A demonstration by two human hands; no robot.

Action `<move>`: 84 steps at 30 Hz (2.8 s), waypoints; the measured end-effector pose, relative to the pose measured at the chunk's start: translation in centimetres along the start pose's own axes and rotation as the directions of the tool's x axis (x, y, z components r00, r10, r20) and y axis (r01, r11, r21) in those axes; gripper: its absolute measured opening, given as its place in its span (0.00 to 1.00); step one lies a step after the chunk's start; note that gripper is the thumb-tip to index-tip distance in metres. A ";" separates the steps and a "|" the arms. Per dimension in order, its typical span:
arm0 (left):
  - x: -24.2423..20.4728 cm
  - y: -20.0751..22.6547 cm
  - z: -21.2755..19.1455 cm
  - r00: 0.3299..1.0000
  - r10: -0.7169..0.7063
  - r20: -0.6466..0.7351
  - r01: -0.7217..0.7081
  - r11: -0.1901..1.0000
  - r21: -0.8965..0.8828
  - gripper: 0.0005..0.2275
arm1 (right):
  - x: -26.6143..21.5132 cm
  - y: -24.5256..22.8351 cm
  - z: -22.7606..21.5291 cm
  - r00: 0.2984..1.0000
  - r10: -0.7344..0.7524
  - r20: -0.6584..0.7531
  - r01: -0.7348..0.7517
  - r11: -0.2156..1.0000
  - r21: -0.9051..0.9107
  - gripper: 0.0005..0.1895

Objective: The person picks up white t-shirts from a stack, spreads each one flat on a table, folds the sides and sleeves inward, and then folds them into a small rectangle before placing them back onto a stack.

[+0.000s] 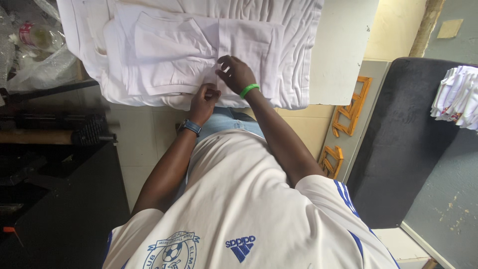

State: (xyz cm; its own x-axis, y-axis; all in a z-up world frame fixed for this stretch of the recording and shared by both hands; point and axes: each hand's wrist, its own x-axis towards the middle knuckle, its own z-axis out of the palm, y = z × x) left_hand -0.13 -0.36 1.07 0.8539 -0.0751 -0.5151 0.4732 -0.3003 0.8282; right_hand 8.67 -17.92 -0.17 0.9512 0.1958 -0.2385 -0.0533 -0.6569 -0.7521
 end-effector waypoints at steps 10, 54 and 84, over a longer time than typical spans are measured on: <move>2.9 0.2 2.9 0.970 -0.007 -0.243 0.100 0.921 0.376 0.16 | 7.0 0.9 -7.8 0.913 -0.325 -0.246 0.227 0.907 -0.354 0.12; 3.1 7.5 13.6 0.830 0.512 0.223 -0.546 0.660 0.516 0.13 | 6.8 6.0 -15.9 0.942 0.333 0.036 -0.321 0.868 0.379 0.08; -6.0 4.9 -6.2 0.880 0.053 -0.472 -0.276 0.866 -0.417 0.11 | 13.1 -14.7 -9.6 0.938 0.125 0.323 -0.280 0.822 0.496 0.10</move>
State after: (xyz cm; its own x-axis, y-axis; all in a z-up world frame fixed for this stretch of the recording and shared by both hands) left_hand -1.54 4.50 9.61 0.8788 0.3668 -0.3052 0.2650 0.1567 0.9514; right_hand 24.84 -12.69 13.65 0.7873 0.3374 -0.5161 -0.4613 -0.2331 -0.8561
